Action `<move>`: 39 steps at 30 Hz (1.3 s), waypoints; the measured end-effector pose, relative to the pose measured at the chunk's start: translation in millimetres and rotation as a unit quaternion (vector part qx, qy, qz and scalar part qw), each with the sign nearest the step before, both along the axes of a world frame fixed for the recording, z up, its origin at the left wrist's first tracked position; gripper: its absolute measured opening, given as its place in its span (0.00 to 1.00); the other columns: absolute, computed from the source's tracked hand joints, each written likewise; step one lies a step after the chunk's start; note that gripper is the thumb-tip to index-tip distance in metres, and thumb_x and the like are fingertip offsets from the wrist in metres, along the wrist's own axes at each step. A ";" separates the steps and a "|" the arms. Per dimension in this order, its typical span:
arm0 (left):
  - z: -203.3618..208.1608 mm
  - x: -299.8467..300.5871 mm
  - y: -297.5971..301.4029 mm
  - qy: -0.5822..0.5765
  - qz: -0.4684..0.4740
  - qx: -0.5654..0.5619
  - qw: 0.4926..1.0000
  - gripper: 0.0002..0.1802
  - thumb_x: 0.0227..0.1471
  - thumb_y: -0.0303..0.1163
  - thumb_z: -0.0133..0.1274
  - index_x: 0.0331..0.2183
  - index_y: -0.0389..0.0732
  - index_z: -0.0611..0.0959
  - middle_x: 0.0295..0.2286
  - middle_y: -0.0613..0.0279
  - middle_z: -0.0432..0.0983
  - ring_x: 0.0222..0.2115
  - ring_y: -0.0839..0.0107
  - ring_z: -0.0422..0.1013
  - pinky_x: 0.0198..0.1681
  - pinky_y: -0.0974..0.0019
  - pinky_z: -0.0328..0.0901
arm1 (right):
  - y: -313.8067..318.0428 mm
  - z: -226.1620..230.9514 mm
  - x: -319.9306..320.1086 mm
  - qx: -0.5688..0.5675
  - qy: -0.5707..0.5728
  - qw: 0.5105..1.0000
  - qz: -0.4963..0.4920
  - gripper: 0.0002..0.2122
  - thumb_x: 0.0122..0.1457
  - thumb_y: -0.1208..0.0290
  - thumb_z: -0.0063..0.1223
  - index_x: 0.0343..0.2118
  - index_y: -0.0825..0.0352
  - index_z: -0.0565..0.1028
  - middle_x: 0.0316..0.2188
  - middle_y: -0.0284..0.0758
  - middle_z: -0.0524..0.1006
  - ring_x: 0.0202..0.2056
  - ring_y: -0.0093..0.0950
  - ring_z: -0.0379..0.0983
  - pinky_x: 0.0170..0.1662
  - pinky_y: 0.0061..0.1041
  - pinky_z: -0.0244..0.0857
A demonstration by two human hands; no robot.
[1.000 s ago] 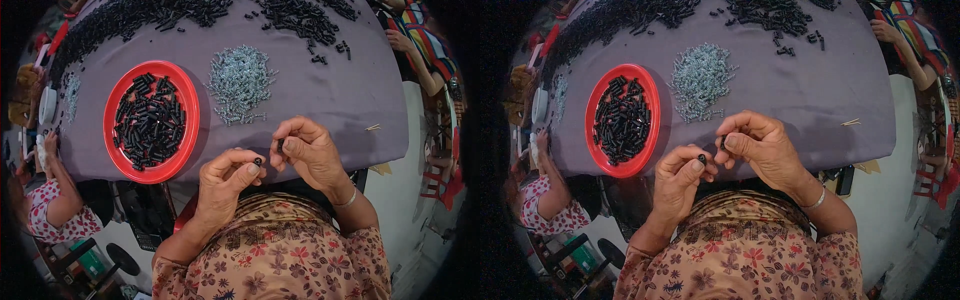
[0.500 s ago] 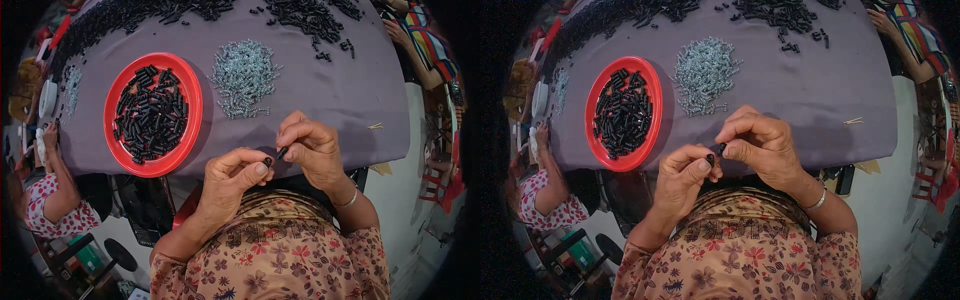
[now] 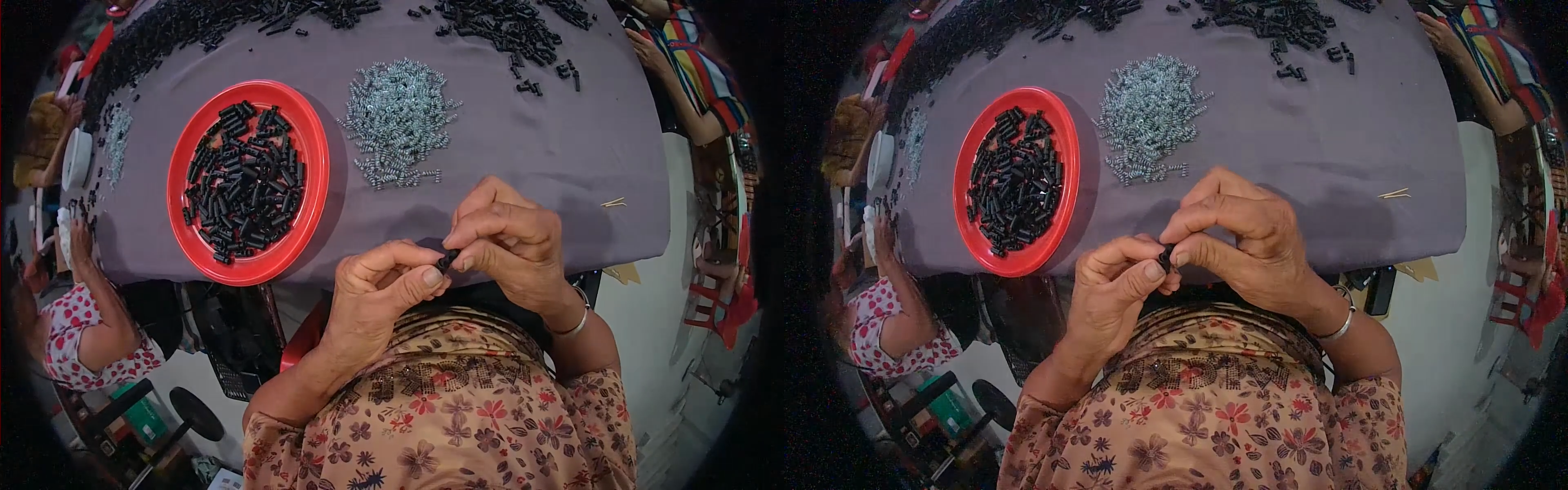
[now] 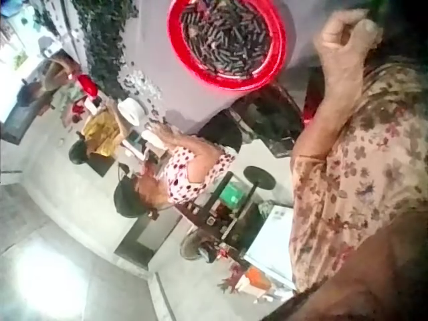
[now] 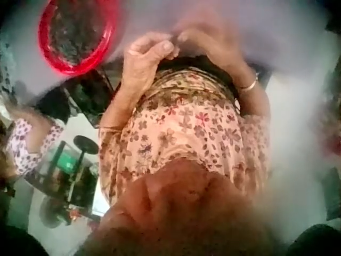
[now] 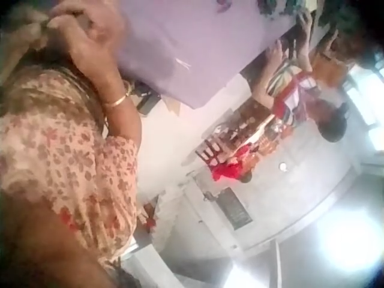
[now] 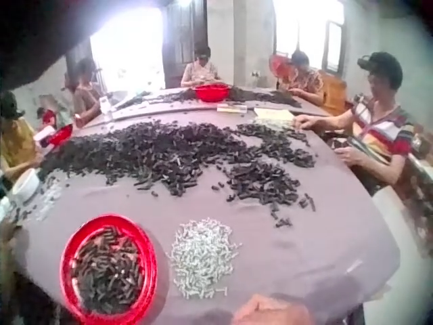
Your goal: Manually assembling small black connectors by inserting translucent components.
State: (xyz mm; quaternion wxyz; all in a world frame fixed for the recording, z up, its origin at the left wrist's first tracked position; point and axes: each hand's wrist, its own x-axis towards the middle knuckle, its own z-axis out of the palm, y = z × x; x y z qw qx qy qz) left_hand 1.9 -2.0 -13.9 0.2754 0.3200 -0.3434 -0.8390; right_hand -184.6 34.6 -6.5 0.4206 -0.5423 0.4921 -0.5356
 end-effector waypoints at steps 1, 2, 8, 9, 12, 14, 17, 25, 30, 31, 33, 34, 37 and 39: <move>1.0 -0.7 -0.2 0.000 0.000 0.001 1.000 0.10 0.48 0.25 0.56 0.36 0.34 0.78 0.32 0.59 0.74 0.30 0.71 0.73 0.34 0.69 0.68 | -1.0 2.6 -1.5 -0.021 0.033 0.999 0.006 0.06 0.46 0.76 0.61 0.28 0.70 0.78 0.26 0.33 0.72 0.29 0.22 0.68 0.31 0.18 0.62; 2.3 -2.0 -0.6 0.002 0.004 -0.003 1.000 0.08 0.49 0.23 0.55 0.35 0.34 0.79 0.30 0.61 0.75 0.29 0.75 0.72 0.34 0.72 0.67 | -1.8 5.0 -2.4 -0.041 0.067 0.997 0.012 0.06 0.44 0.78 0.62 0.27 0.71 0.77 0.25 0.34 0.72 0.29 0.22 0.67 0.30 0.17 0.61; 3.2 -3.8 -1.9 -0.003 0.001 -0.018 1.000 0.07 0.50 0.21 0.54 0.34 0.32 0.80 0.27 0.64 0.73 0.27 0.79 0.70 0.33 0.77 0.66 | -3.5 10.9 -1.5 -0.075 0.144 0.987 0.007 0.07 0.42 0.77 0.62 0.27 0.70 0.78 0.23 0.33 0.72 0.27 0.25 0.68 0.27 0.19 0.61; 2.7 -3.7 -2.2 -0.001 -0.004 -0.025 1.000 0.07 0.50 0.21 0.53 0.34 0.31 0.80 0.27 0.64 0.73 0.27 0.79 0.70 0.33 0.77 0.66 | -3.5 10.6 -1.4 -0.075 0.144 0.987 0.007 0.07 0.42 0.77 0.62 0.27 0.70 0.78 0.23 0.33 0.72 0.27 0.25 0.68 0.27 0.19 0.61; 1.5 -3.9 -2.3 -0.012 -0.012 -0.031 0.999 0.07 0.50 0.20 0.53 0.34 0.31 0.80 0.26 0.64 0.72 0.27 0.79 0.69 0.32 0.77 0.66 | -3.3 9.3 -1.3 -0.073 0.143 0.987 0.012 0.07 0.43 0.78 0.62 0.28 0.70 0.78 0.24 0.34 0.72 0.27 0.24 0.69 0.27 0.19 0.62; 0.9 -3.6 -2.8 -0.007 -0.012 -0.030 0.999 0.07 0.50 0.20 0.53 0.34 0.31 0.80 0.26 0.64 0.72 0.27 0.79 0.70 0.32 0.77 0.67 | -2.3 7.8 -1.0 -0.058 0.125 0.990 0.013 0.07 0.44 0.78 0.62 0.27 0.71 0.78 0.25 0.34 0.71 0.28 0.24 0.70 0.28 0.20 0.63; 1.7 -3.4 -3.5 0.009 -0.012 -0.026 1.000 0.07 0.50 0.21 0.53 0.35 0.30 0.80 0.27 0.63 0.72 0.27 0.79 0.70 0.32 0.77 0.67 | 0.0 4.8 1.2 -0.043 0.094 0.995 0.012 0.06 0.45 0.78 0.61 0.27 0.72 0.78 0.26 0.35 0.71 0.29 0.25 0.71 0.31 0.21 0.66; 0.2 -0.3 -5.0 0.027 -0.032 -0.035 0.999 0.07 0.51 0.20 0.52 0.35 0.30 0.79 0.28 0.62 0.73 0.27 0.78 0.70 0.32 0.77 0.66 | -1.2 2.2 -1.0 -0.052 0.105 0.992 0.047 0.06 0.47 0.78 0.60 0.28 0.73 0.77 0.27 0.36 0.71 0.30 0.26 0.72 0.37 0.26 0.72; 1.3 -1.9 -5.3 0.028 -0.017 -0.018 0.999 0.06 0.51 0.20 0.51 0.34 0.29 0.79 0.27 0.62 0.72 0.27 0.78 0.69 0.32 0.76 0.65 | 0.1 -11.0 6.7 -0.076 0.080 0.994 -0.006 0.07 0.46 0.74 0.61 0.30 0.65 0.79 0.26 0.33 0.71 0.26 0.23 0.70 0.28 0.20 0.64; 1.7 -2.0 -4.7 0.028 -0.017 -0.018 0.999 0.06 0.51 0.20 0.51 0.34 0.29 0.79 0.27 0.62 0.72 0.27 0.78 0.69 0.32 0.76 0.65 | 0.3 -12.2 7.8 -0.078 0.086 0.993 -0.013 0.07 0.46 0.74 0.61 0.30 0.65 0.79 0.26 0.33 0.72 0.26 0.23 0.70 0.28 0.20 0.64; 2.9 -2.2 -3.0 0.024 0.009 0.018 1.000 0.06 0.51 0.20 0.50 0.33 0.29 0.79 0.27 0.63 0.71 0.27 0.78 0.68 0.32 0.75 0.65 | -0.1 -12.2 8.5 -0.079 0.091 0.993 -0.019 0.07 0.46 0.74 0.61 0.30 0.65 0.79 0.25 0.32 0.72 0.26 0.23 0.70 0.28 0.20 0.64; 2.3 -2.2 -3.7 0.024 0.009 0.018 1.000 0.06 0.51 0.20 0.50 0.33 0.29 0.79 0.27 0.63 0.71 0.27 0.78 0.68 0.32 0.75 0.65 | -0.7 -11.7 8.5 -0.082 0.106 0.991 -0.020 0.07 0.46 0.74 0.61 0.30 0.65 0.79 0.25 0.32 0.72 0.26 0.23 0.70 0.28 0.21 0.63; -0.8 -0.4 -5.6 0.013 -0.008 -0.029 0.999 0.06 0.52 0.21 0.50 0.33 0.30 0.79 0.27 0.63 0.71 0.27 0.78 0.68 0.32 0.75 0.65 | -0.5 -10.0 9.1 -0.077 0.119 0.990 -0.019 0.07 0.46 0.74 0.61 0.30 0.65 0.79 0.25 0.32 0.73 0.27 0.24 0.70 0.28 0.21 0.63; -1.1 0.7 -5.9 -0.023 -0.021 -0.072 0.997 0.05 0.51 0.20 0.50 0.33 0.31 0.79 0.27 0.63 0.71 0.27 0.79 0.68 0.32 0.76 0.64 | -0.1 -8.9 9.6 -0.070 0.118 0.990 -0.018 0.07 0.46 0.74 0.61 0.30 0.65 0.79 0.26 0.32 0.73 0.27 0.24 0.70 0.29 0.21 0.63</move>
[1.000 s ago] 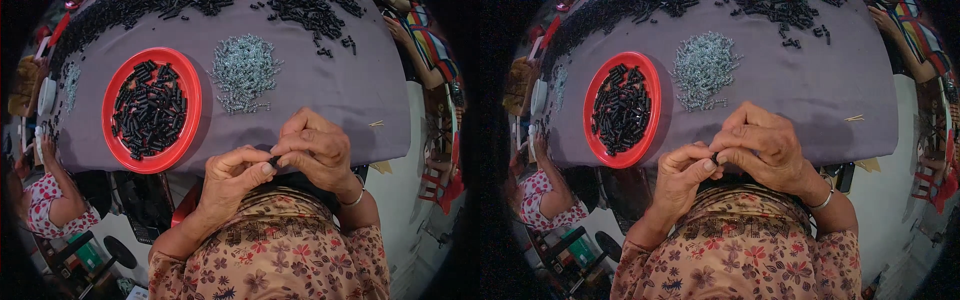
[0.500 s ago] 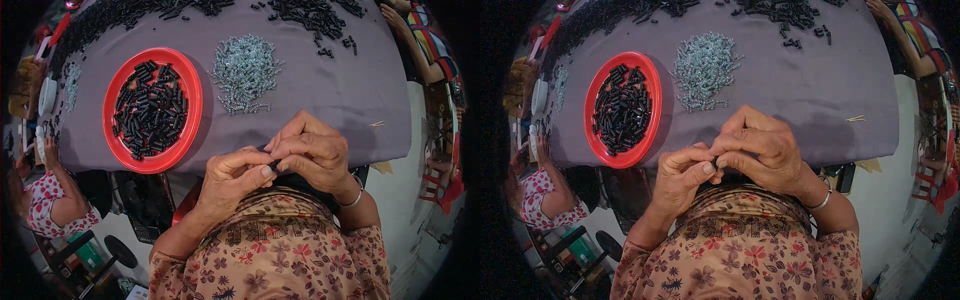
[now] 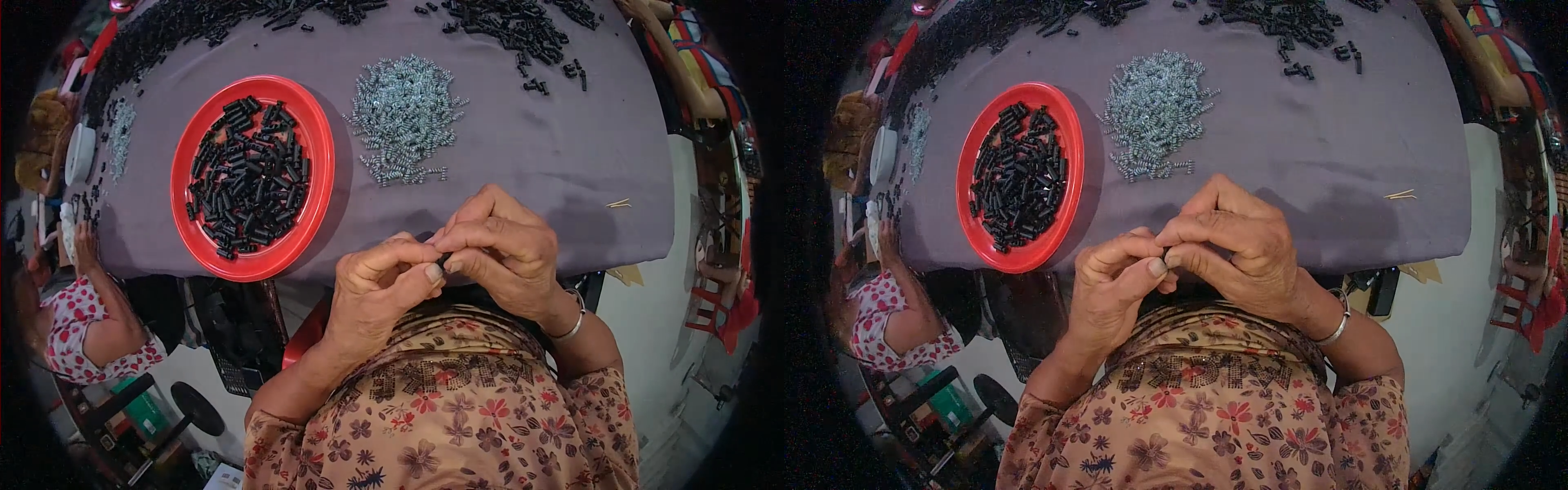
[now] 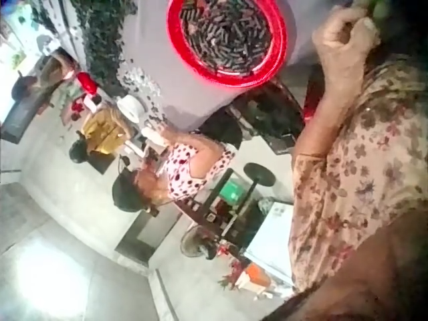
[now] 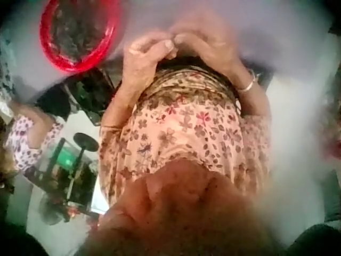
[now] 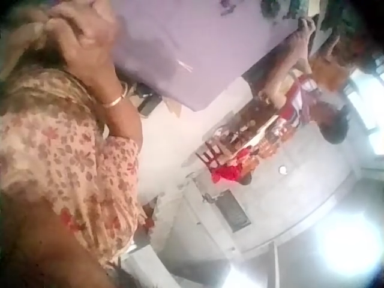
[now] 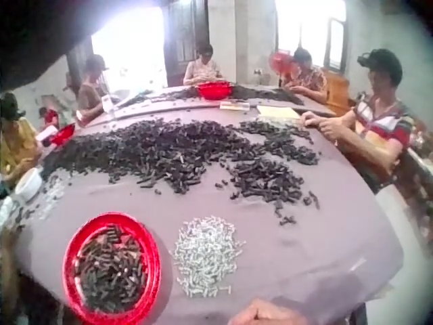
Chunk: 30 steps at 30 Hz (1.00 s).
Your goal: Manually assembling small black connectors by inserting translucent components.
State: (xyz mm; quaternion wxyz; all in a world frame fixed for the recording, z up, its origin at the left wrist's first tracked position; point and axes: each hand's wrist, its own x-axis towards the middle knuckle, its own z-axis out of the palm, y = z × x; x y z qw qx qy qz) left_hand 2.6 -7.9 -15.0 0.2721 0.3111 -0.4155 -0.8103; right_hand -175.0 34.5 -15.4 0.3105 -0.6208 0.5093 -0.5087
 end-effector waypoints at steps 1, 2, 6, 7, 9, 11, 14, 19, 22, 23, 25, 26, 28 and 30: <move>-1.2 0.0 1.5 0.000 0.000 0.000 1.000 0.05 0.51 0.20 0.50 0.33 0.31 0.79 0.27 0.63 0.71 0.27 0.79 0.68 0.32 0.76 0.64 | 0.2 0.4 0.4 0.002 0.006 1.000 0.000 0.07 0.46 0.75 0.61 0.30 0.65 0.79 0.26 0.32 0.73 0.28 0.24 0.70 0.29 0.21 0.63; -2.8 -0.3 4.1 -0.005 0.014 -0.031 0.999 0.06 0.51 0.20 0.50 0.33 0.31 0.79 0.27 0.64 0.71 0.27 0.79 0.68 0.32 0.76 0.64 | 0.1 0.8 0.7 0.003 0.012 1.000 0.000 0.07 0.46 0.75 0.61 0.30 0.66 0.78 0.26 0.32 0.73 0.28 0.24 0.70 0.29 0.21 0.64; -1.1 -2.3 4.9 -0.006 0.038 -0.040 0.998 0.07 0.50 0.19 0.51 0.34 0.31 0.79 0.28 0.64 0.70 0.28 0.79 0.68 0.33 0.76 0.63 | 0.1 -3.7 2.9 -0.002 -0.029 1.000 0.000 0.07 0.46 0.77 0.60 0.30 0.68 0.78 0.26 0.33 0.73 0.29 0.24 0.70 0.30 0.21 0.64; 0.0 -2.6 4.3 -0.005 0.039 -0.041 0.998 0.07 0.50 0.19 0.51 0.34 0.31 0.79 0.28 0.64 0.70 0.28 0.79 0.68 0.33 0.76 0.63 | 0.0 -4.5 2.9 0.009 -0.059 0.998 0.002 0.06 0.47 0.77 0.60 0.30 0.68 0.77 0.26 0.34 0.73 0.30 0.24 0.71 0.30 0.21 0.65; 1.1 -2.0 4.1 0.000 0.032 -0.033 0.999 0.07 0.51 0.20 0.51 0.35 0.31 0.79 0.27 0.64 0.70 0.28 0.79 0.67 0.33 0.76 0.63 | 2.1 -3.9 4.7 0.020 -0.089 0.996 0.003 0.06 0.48 0.78 0.59 0.30 0.69 0.77 0.27 0.34 0.73 0.30 0.24 0.71 0.30 0.21 0.65; 1.7 -1.6 2.3 0.004 0.033 -0.030 0.999 0.07 0.51 0.20 0.51 0.35 0.31 0.79 0.27 0.64 0.70 0.28 0.79 0.67 0.33 0.76 0.63 | 4.0 0.8 6.0 0.090 -0.167 0.982 0.006 0.06 0.49 0.78 0.58 0.30 0.69 0.76 0.27 0.34 0.73 0.30 0.23 0.70 0.31 0.21 0.65; 3.3 -0.4 0.3 0.001 0.030 -0.041 0.999 0.07 0.51 0.19 0.51 0.34 0.31 0.79 0.27 0.64 0.70 0.28 0.80 0.67 0.33 0.77 0.63 | 3.7 2.2 4.2 0.110 -0.169 0.979 0.018 0.06 0.49 0.78 0.58 0.30 0.69 0.76 0.27 0.34 0.72 0.29 0.22 0.70 0.30 0.20 0.65; 3.0 -1.7 2.7 -0.005 0.056 -0.083 0.995 0.07 0.50 0.20 0.53 0.34 0.31 0.79 0.27 0.65 0.70 0.27 0.82 0.65 0.30 0.80 0.60 | -0.4 5.0 -2.1 0.057 -0.069 0.996 0.028 0.06 0.48 0.77 0.59 0.29 0.68 0.76 0.26 0.34 0.74 0.29 0.25 0.71 0.30 0.22 0.65; 3.3 0.9 2.0 -0.057 0.037 -0.154 0.986 0.07 0.49 0.20 0.54 0.34 0.32 0.79 0.27 0.67 0.69 0.25 0.85 0.63 0.26 0.81 0.57 | -0.7 9.8 -4.8 0.000 -0.001 0.999 0.036 0.06 0.48 0.76 0.59 0.28 0.70 0.75 0.25 0.35 0.74 0.30 0.28 0.71 0.31 0.23 0.65; 2.9 1.3 2.1 -0.077 0.037 -0.183 0.979 0.07 0.49 0.20 0.54 0.34 0.32 0.80 0.27 0.67 0.69 0.24 0.86 0.62 0.25 0.81 0.56 | -1.0 11.1 -5.4 -0.008 0.020 0.999 0.041 0.06 0.49 0.75 0.60 0.27 0.72 0.75 0.25 0.36 0.73 0.31 0.29 0.71 0.31 0.24 0.65; 3.3 1.2 1.9 -0.097 0.038 -0.212 0.972 0.07 0.49 0.21 0.54 0.33 0.32 0.80 0.26 0.67 0.69 0.23 0.86 0.61 0.23 0.81 0.55 | -1.8 10.2 -4.8 -0.022 0.032 0.998 0.040 0.06 0.49 0.75 0.60 0.27 0.72 0.75 0.24 0.35 0.73 0.30 0.28 0.70 0.31 0.24 0.64; 4.1 0.7 1.9 -0.100 0.039 -0.214 0.971 0.07 0.48 0.21 0.55 0.33 0.33 0.80 0.26 0.67 0.70 0.23 0.86 0.62 0.23 0.81 0.55 | -1.8 9.3 -4.4 -0.037 0.044 0.998 0.038 0.06 0.49 0.75 0.60 0.27 0.72 0.75 0.24 0.35 0.73 0.29 0.28 0.70 0.30 0.23 0.64; 3.7 0.0 1.3 -0.104 0.040 -0.215 0.970 0.07 0.48 0.20 0.55 0.33 0.33 0.80 0.26 0.67 0.70 0.23 0.86 0.62 0.23 0.81 0.55 | -1.2 6.9 -3.7 -0.033 0.041 0.998 0.033 0.07 0.48 0.75 0.60 0.27 0.72 0.75 0.24 0.35 0.73 0.29 0.28 0.71 0.30 0.23 0.64; 1.4 -0.2 0.4 -0.091 0.049 -0.242 0.965 0.07 0.48 0.20 0.55 0.33 0.33 0.80 0.26 0.66 0.70 0.23 0.85 0.63 0.24 0.81 0.56 | -0.9 6.2 -2.9 -0.029 0.037 0.998 0.029 0.07 0.48 0.75 0.60 0.27 0.72 0.75 0.24 0.35 0.73 0.29 0.28 0.71 0.31 0.23 0.64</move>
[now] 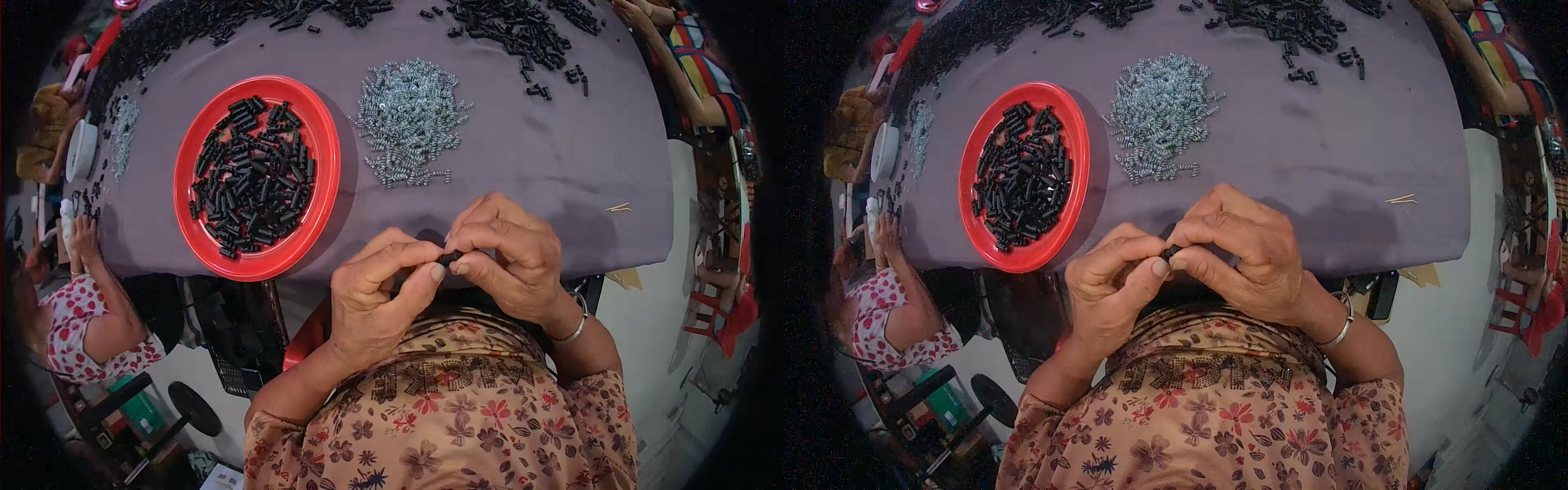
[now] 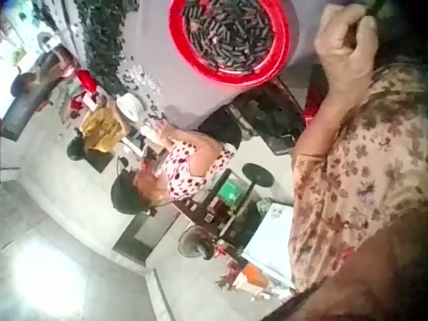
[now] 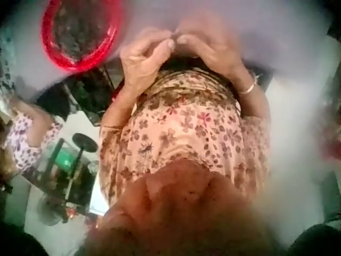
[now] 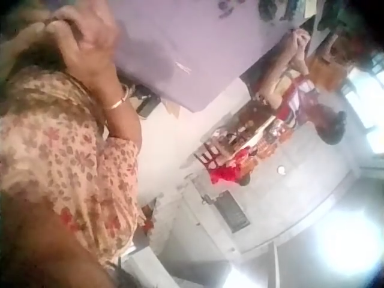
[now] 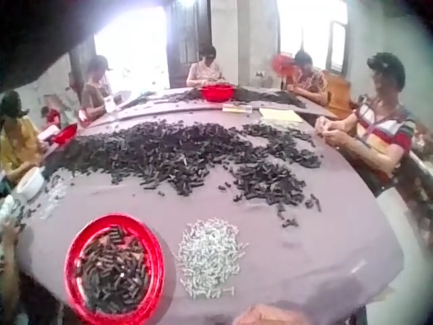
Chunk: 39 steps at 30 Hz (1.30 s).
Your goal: Manually assembling small black connectors by inserting translucent components.
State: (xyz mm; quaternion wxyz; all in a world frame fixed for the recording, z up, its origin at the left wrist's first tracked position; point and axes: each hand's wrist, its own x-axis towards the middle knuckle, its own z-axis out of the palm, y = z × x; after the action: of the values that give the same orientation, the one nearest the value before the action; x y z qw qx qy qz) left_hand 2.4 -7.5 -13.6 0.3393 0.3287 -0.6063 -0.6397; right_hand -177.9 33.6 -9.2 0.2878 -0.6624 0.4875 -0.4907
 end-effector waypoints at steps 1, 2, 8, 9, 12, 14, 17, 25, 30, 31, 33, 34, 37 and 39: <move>1.4 0.2 -0.6 0.000 0.000 0.000 1.000 0.07 0.48 0.20 0.55 0.33 0.33 0.80 0.26 0.66 0.70 0.23 0.85 0.63 0.24 0.81 0.56 | 0.0 0.3 0.3 0.011 -0.014 1.000 0.002 0.07 0.49 0.76 0.60 0.27 0.73 0.75 0.24 0.36 0.73 0.29 0.28 0.71 0.31 0.23 0.64; 4.0 0.5 -1.8 -0.010 -0.006 -0.018 1.000 0.07 0.48 0.20 0.54 0.33 0.33 0.80 0.27 0.66 0.70 0.23 0.85 0.63 0.24 0.81 0.56 | -0.2 0.4 0.3 0.023 -0.028 0.999 0.004 0.06 0.49 0.76 0.60 0.27 0.73 0.75 0.25 0.36 0.73 0.29 0.28 0.71 0.31 0.24 0.65; 5.8 2.8 -1.6 -0.017 -0.013 -0.006 1.000 0.07 0.48 0.20 0.55 0.33 0.33 0.80 0.27 0.66 0.70 0.24 0.84 0.65 0.24 0.80 0.58 | 1.4 -3.8 1.0 0.038 -0.075 0.996 0.007 0.06 0.49 0.78 0.59 0.28 0.74 0.75 0.26 0.37 0.73 0.30 0.29 0.72 0.34 0.26 0.68; 5.2 3.6 -1.9 -0.027 -0.020 -0.005 0.999 0.07 0.48 0.21 0.55 0.34 0.33 0.80 0.27 0.66 0.70 0.24 0.84 0.65 0.24 0.80 0.58 | 1.3 -3.9 1.0 0.038 -0.076 0.996 0.007 0.06 0.49 0.78 0.59 0.28 0.74 0.75 0.26 0.37 0.73 0.30 0.29 0.72 0.34 0.26 0.68; 1.9 1.9 -1.1 0.002 -0.014 -0.010 1.000 0.07 0.48 0.21 0.55 0.33 0.33 0.80 0.27 0.65 0.71 0.24 0.84 0.65 0.24 0.80 0.58 | 1.1 -4.8 1.2 0.030 -0.065 0.997 0.013 0.06 0.49 0.78 0.59 0.28 0.74 0.75 0.27 0.37 0.73 0.31 0.29 0.72 0.35 0.26 0.68; 0.8 2.1 -1.4 -0.003 -0.014 -0.019 1.000 0.07 0.48 0.21 0.55 0.33 0.33 0.80 0.27 0.65 0.71 0.24 0.84 0.65 0.24 0.80 0.58 | 0.0 -6.4 3.4 -0.005 -0.039 0.999 -0.008 0.05 0.48 0.76 0.59 0.28 0.69 0.76 0.25 0.34 0.76 0.29 0.28 0.71 0.30 0.24 0.66; 1.4 2.9 -1.5 -0.016 -0.009 -0.014 1.000 0.07 0.48 0.22 0.56 0.33 0.32 0.80 0.27 0.65 0.72 0.24 0.84 0.65 0.25 0.80 0.58 | 1.3 -7.6 6.8 0.000 -0.032 0.999 -0.023 0.05 0.49 0.76 0.59 0.28 0.69 0.76 0.25 0.35 0.76 0.30 0.28 0.71 0.31 0.24 0.66; 0.7 3.3 -0.8 0.007 -0.004 0.078 0.997 0.07 0.50 0.21 0.54 0.34 0.32 0.80 0.28 0.65 0.72 0.25 0.83 0.66 0.26 0.80 0.60 | 1.4 -9.4 9.4 -0.005 -0.041 0.998 -0.038 0.05 0.49 0.77 0.59 0.29 0.70 0.76 0.24 0.36 0.74 0.29 0.29 0.72 0.32 0.24 0.67; -2.0 2.3 -1.0 0.105 -0.026 0.190 0.976 0.06 0.51 0.20 0.52 0.34 0.30 0.80 0.27 0.64 0.71 0.26 0.80 0.69 0.31 0.77 0.66 | 1.1 -7.3 8.3 -0.033 0.006 0.999 -0.029 0.06 0.48 0.78 0.59 0.29 0.72 0.76 0.23 0.37 0.72 0.27 0.30 0.72 0.30 0.23 0.67; -1.5 2.2 -0.7 0.105 -0.026 0.190 0.976 0.06 0.51 0.20 0.52 0.34 0.30 0.80 0.27 0.64 0.71 0.26 0.80 0.69 0.31 0.77 0.66 | 1.1 -8.2 8.3 -0.046 0.018 0.998 -0.028 0.07 0.47 0.78 0.60 0.29 0.73 0.76 0.23 0.37 0.71 0.27 0.30 0.72 0.29 0.23 0.67; -0.2 1.4 -0.7 0.122 -0.017 0.257 0.959 0.06 0.51 0.21 0.52 0.34 0.31 0.80 0.27 0.63 0.72 0.26 0.80 0.69 0.31 0.76 0.66 | 1.6 -9.6 8.5 -0.060 0.032 0.997 -0.026 0.07 0.47 0.77 0.60 0.29 0.74 0.75 0.23 0.38 0.70 0.26 0.29 0.72 0.28 0.23 0.67; -0.6 1.7 -1.0 0.122 -0.017 0.256 0.959 0.06 0.51 0.21 0.52 0.34 0.31 0.80 0.27 0.63 0.72 0.26 0.80 0.69 0.31 0.76 0.66 | 2.4 -10.3 9.0 -0.061 0.045 0.997 -0.027 0.08 0.47 0.77 0.60 0.29 0.74 0.75 0.23 0.38 0.70 0.26 0.29 0.71 0.27 0.23 0.67; -2.4 3.1 -1.4 0.120 -0.027 0.306 0.944 0.06 0.51 0.22 0.51 0.34 0.32 0.80 0.26 0.64 0.74 0.26 0.79 0.69 0.30 0.76 0.66 | 2.1 -14.3 7.7 -0.088 0.086 0.992 -0.024 0.11 0.46 0.74 0.62 0.31 0.75 0.75 0.23 0.38 0.69 0.25 0.29 0.71 0.26 0.22 0.66; -3.3 3.2 -0.9 0.157 -0.005 0.359 0.920 0.06 0.51 0.22 0.52 0.34 0.33 0.80 0.26 0.64 0.75 0.26 0.80 0.69 0.30 0.76 0.66 | 0.6 -14.3 7.7 -0.113 0.113 0.987 -0.021 0.14 0.45 0.73 0.63 0.32 0.75 0.74 0.23 0.38 0.69 0.25 0.29 0.70 0.26 0.22 0.66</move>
State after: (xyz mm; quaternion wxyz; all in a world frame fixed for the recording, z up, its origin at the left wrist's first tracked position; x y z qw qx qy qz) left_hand 5.6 -8.4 -17.0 0.2865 0.3210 -0.2766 -0.8593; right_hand -170.2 34.2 -23.5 0.1435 -0.7313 0.4720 -0.4710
